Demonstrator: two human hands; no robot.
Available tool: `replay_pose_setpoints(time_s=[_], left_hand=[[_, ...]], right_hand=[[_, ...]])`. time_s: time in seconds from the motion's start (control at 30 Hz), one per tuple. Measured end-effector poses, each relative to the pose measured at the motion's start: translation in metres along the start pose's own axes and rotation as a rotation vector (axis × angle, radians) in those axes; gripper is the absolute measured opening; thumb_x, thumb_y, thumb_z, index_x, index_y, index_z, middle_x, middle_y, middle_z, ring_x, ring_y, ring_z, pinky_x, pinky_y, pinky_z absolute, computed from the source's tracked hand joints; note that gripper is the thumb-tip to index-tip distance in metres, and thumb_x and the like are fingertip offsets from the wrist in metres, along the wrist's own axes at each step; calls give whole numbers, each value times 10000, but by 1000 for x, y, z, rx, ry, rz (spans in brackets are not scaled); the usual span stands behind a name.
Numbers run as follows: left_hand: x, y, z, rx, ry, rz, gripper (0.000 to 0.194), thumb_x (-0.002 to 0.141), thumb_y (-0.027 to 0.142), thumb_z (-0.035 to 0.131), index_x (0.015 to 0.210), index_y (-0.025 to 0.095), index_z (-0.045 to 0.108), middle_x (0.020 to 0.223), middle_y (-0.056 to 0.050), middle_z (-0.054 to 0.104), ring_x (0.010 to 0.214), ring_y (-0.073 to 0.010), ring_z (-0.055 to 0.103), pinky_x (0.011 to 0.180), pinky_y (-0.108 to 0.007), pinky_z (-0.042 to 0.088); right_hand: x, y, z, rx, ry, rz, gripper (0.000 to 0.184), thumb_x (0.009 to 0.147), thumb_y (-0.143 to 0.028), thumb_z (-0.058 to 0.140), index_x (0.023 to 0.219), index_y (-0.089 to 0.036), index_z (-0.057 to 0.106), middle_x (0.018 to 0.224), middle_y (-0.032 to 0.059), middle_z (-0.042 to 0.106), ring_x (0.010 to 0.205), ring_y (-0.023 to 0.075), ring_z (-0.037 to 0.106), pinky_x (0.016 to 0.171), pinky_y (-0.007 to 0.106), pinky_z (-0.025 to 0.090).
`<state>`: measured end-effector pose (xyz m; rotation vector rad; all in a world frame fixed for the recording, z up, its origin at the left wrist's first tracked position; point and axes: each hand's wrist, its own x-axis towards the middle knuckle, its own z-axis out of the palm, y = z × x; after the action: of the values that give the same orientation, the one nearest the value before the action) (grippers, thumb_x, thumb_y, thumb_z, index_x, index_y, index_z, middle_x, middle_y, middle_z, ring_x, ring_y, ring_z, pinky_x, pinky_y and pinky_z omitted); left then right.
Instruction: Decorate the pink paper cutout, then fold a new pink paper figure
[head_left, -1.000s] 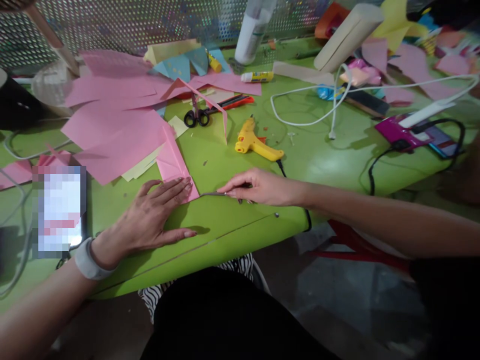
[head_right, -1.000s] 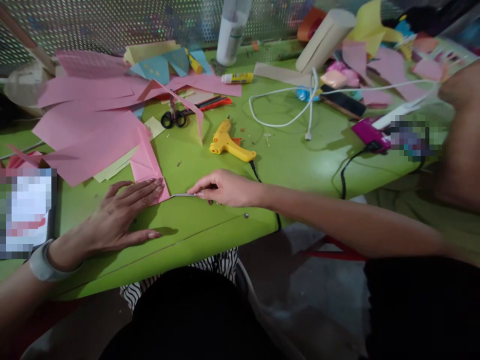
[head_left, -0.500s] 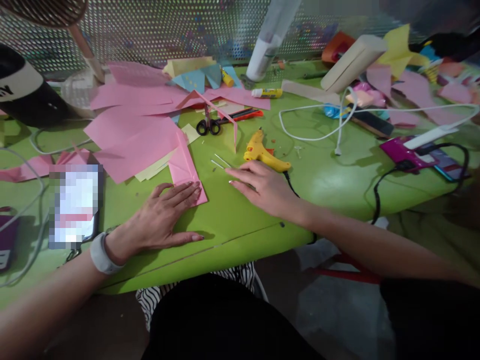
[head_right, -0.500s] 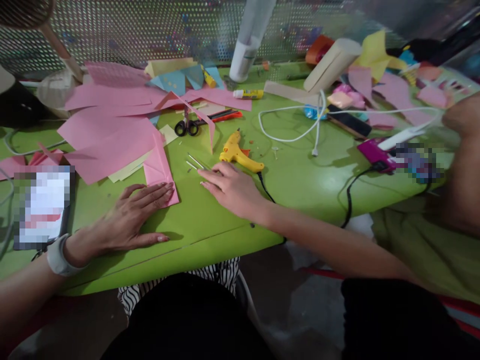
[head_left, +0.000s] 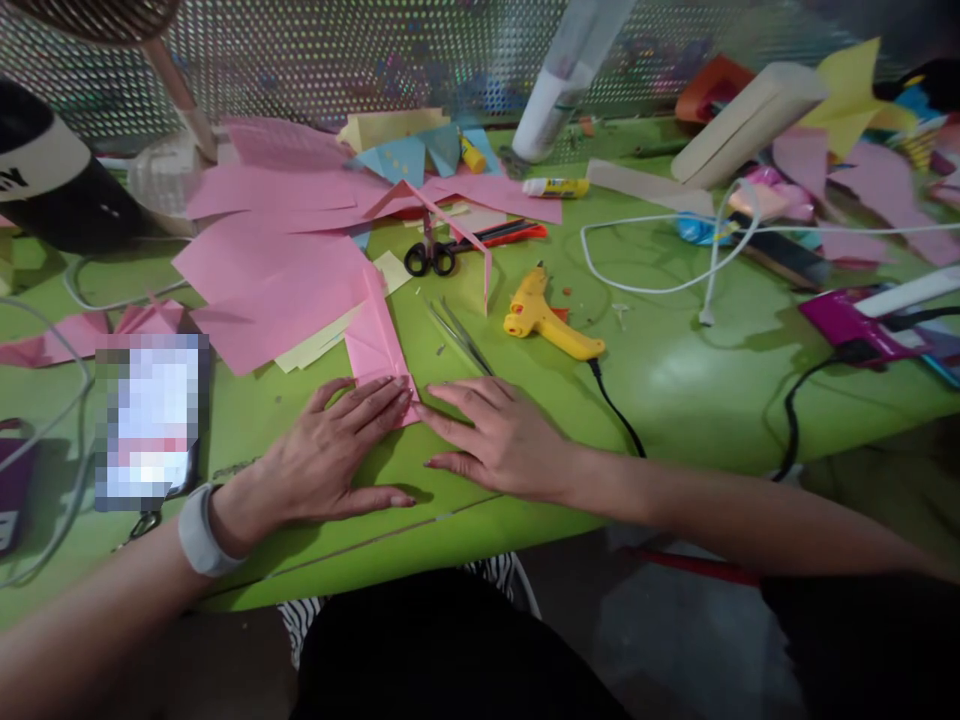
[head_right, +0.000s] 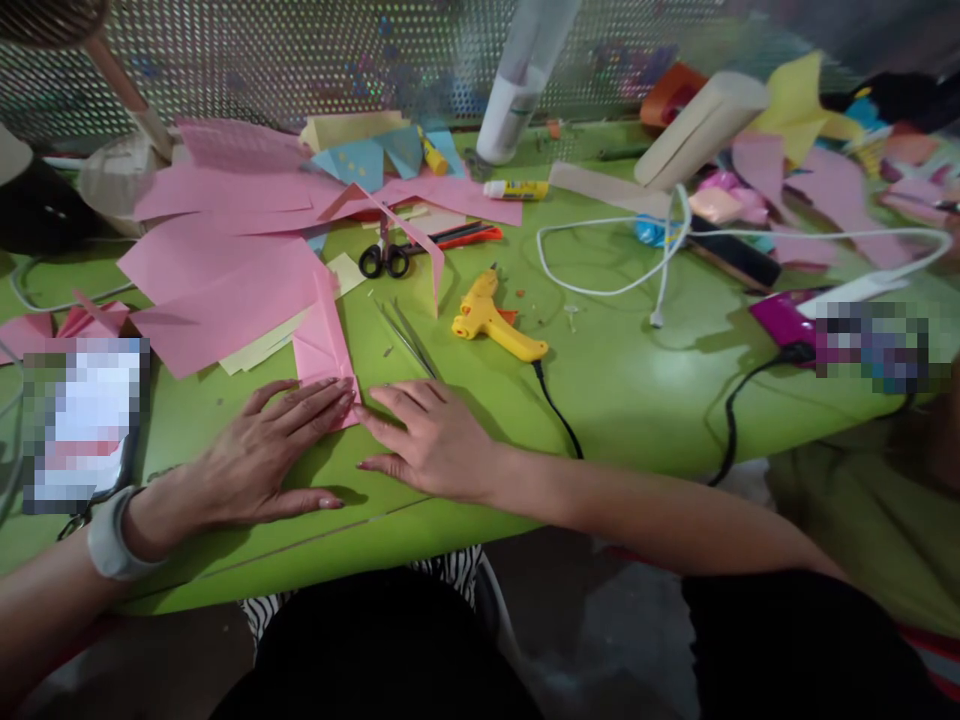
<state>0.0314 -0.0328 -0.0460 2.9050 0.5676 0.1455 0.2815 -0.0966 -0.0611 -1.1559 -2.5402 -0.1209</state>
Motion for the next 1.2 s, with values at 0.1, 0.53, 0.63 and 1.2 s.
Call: replay_pose_setpoints(time_s=[0.1,0.53,0.63,1.2], left_hand=[[0,0,0,4,15,3,938,861,772,424,1531,123,323,1568,-171,360,1416,-334,390,1140,-490,269],[-2,12,-7,122,102,126,773,928,673,431,1457,110,444,1478,-166,502,1371,-312,448,1173,-494,254],[-2,19,-9,143,134,130,705,917,685,435,1334,136,579,1326,-151,632,1252,-318,537,1129,-494,346],[1,22,-3,215,123,70,947,816,849,315,1305,85,589,1255,-169,631,1169,-312,544,1132,-464,329]], right_hand=[[1,-1,-1,-44,1,-28,523,972,-523,481,1246,-117,665,1250,174,658,1115,286,561,906,443,490],[9,-1,-8,-84,-49,-113,478,1004,-442,457,1156,-52,689,1202,209,671,1097,282,590,884,423,497],[9,-2,-8,-52,-60,-108,458,999,-421,477,1159,-45,684,1205,224,662,1092,289,595,879,436,493],[10,-4,-8,-113,-13,-85,432,1010,-391,454,1135,-62,705,1194,171,702,1073,264,615,885,412,499]])
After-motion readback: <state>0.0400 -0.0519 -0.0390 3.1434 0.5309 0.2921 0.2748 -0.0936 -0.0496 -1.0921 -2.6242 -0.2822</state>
